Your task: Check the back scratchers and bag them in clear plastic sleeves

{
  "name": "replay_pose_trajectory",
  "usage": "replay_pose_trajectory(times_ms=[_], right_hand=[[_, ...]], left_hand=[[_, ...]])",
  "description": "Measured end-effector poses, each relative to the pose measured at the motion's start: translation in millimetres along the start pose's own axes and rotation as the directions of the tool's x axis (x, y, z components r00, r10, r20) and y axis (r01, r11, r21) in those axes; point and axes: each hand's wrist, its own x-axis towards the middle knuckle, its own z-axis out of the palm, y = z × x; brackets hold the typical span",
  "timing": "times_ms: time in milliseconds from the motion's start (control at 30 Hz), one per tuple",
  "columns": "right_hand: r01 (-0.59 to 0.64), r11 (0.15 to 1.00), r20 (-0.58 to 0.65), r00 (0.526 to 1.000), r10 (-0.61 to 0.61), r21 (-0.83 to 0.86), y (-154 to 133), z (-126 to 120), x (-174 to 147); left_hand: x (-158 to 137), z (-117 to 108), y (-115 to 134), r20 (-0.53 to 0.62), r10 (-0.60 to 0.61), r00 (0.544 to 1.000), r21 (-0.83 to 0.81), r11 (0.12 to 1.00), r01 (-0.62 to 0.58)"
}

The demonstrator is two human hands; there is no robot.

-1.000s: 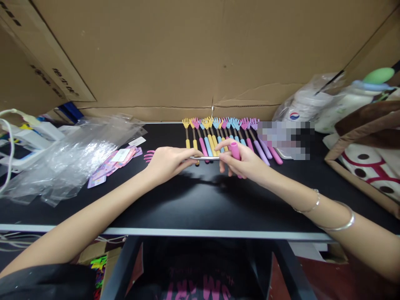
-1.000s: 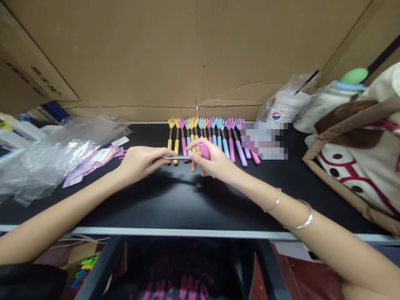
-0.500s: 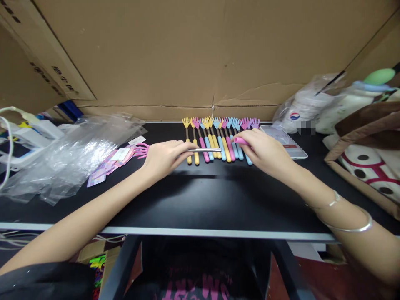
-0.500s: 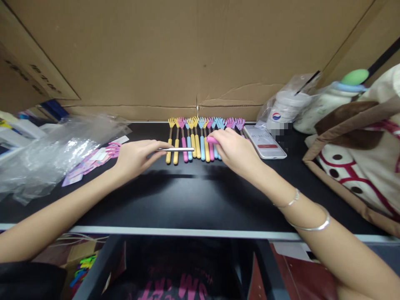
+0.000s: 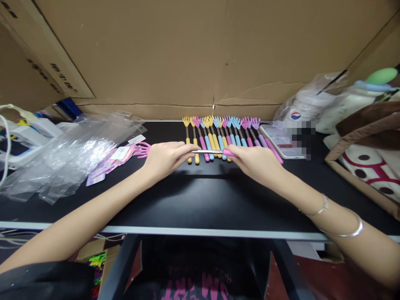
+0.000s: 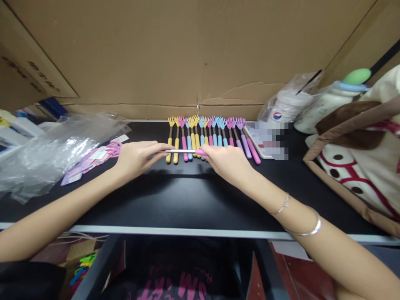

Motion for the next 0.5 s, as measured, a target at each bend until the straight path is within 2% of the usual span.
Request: replay_pose_trajectory(times_ms=[300, 500], right_hand=[[0.026, 0.999, -0.029, 0.999, -0.026, -0.027, -2.0, -0.5, -0.2], [0.102, 0.994, -0.065, 0.993, -0.103, -0.027, -0.9, -0.3, 0.3]], left_hand=[[-2.0, 1.8, 0.9, 0.044, -0.025, 0.999, -0.052, 0.998, 0.027], [-2.7, 2.7, -1.6, 0.015, 0.037, 0.999, -0.059, 0.998, -0.036]])
